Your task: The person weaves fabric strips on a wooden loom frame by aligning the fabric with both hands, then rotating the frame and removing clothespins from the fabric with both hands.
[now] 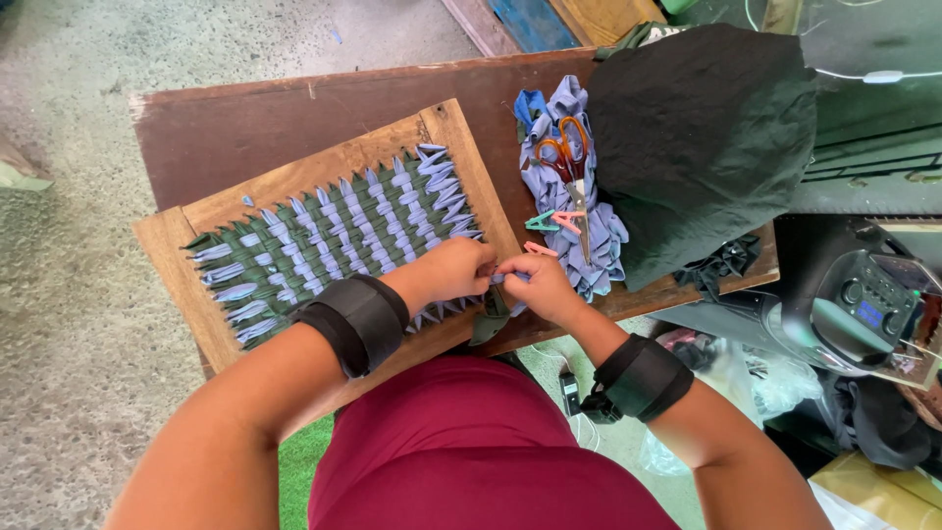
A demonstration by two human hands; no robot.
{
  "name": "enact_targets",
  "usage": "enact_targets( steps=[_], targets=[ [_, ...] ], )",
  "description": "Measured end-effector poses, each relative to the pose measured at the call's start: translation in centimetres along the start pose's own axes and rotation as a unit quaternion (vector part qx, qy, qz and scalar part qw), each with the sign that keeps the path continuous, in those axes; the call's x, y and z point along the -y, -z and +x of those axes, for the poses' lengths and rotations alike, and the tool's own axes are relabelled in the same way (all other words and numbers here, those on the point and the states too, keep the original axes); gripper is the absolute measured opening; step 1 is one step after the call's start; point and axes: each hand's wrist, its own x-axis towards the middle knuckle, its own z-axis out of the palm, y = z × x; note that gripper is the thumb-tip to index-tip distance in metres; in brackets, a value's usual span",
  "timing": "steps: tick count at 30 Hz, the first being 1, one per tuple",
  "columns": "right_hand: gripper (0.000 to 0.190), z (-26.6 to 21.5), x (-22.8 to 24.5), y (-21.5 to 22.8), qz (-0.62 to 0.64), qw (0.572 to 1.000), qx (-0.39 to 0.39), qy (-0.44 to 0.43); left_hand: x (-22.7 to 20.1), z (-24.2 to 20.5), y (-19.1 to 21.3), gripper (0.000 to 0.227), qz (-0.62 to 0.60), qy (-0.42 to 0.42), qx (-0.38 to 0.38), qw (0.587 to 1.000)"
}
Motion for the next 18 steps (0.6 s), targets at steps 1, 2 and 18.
enact_targets(
  steps=[1, 2, 18],
  targets=[
    [0.018, 0.1, -0.3, 0.0, 0.001, 1.000, 0.002, 0.001, 0.1, 0.0, -0.2, 0.015, 0.000, 0.002, -0.001, 1.000],
    [0.017, 0.3, -0.6, 0.0, 0.032, 0.999, 0.023, -0.037, 0.3, -0.1, -0.4, 0.016, 0.009, -0.006, -0.003, 1.000],
    [0.017, -0.4, 1.1, -0.4, -0.069, 0.996, -0.043, 0.031, -0.2, -0.3, 0.4, 0.019, -0.023, 0.026, -0.015, 0.999]
  ],
)
